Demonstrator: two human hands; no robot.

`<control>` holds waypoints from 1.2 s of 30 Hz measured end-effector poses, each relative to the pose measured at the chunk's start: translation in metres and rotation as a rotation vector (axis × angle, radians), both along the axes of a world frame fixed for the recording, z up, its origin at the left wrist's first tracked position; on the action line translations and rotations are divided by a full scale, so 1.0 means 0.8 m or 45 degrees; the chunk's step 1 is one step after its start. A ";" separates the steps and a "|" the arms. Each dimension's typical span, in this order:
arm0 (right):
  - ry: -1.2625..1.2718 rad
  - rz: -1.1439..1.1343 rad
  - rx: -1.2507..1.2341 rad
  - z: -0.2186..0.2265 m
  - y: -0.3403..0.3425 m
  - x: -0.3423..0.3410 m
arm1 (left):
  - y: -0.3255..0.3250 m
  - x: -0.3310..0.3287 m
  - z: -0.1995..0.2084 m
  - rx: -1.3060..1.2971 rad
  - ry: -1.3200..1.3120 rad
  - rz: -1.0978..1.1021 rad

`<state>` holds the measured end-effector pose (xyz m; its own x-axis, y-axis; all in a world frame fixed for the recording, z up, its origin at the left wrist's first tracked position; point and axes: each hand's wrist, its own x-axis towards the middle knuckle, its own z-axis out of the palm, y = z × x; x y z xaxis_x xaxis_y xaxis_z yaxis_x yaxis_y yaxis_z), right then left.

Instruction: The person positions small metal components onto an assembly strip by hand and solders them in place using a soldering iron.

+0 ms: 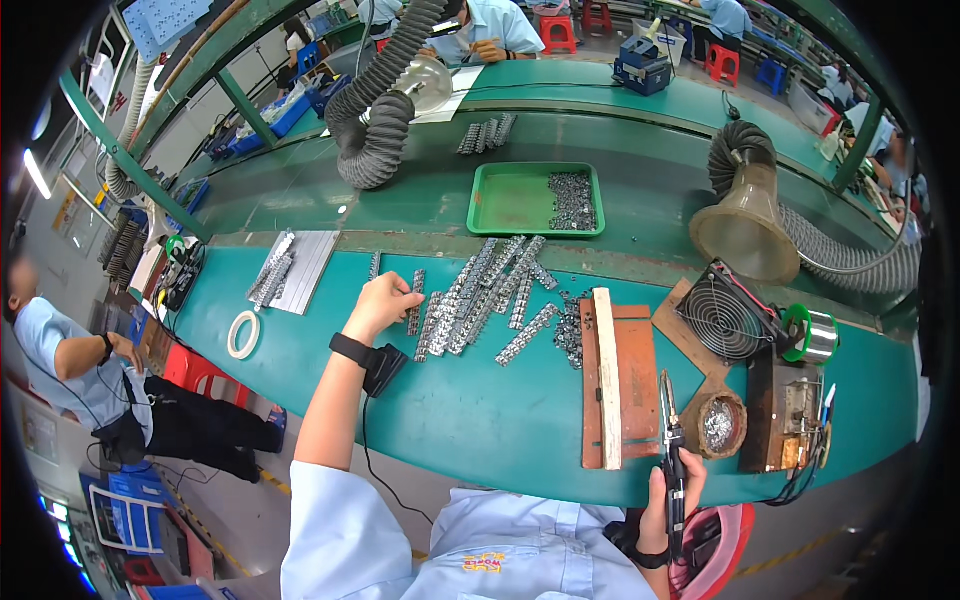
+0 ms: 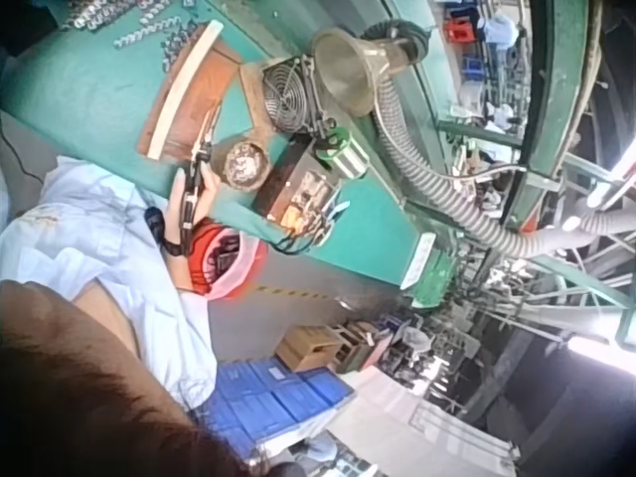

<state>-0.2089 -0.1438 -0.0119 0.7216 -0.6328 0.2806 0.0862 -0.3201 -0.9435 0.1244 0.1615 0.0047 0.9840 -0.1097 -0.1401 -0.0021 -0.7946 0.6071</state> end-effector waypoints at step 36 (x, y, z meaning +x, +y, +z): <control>-0.116 0.016 -0.095 -0.011 -0.015 0.001 | -0.211 -0.195 0.016 -1.234 1.075 -0.454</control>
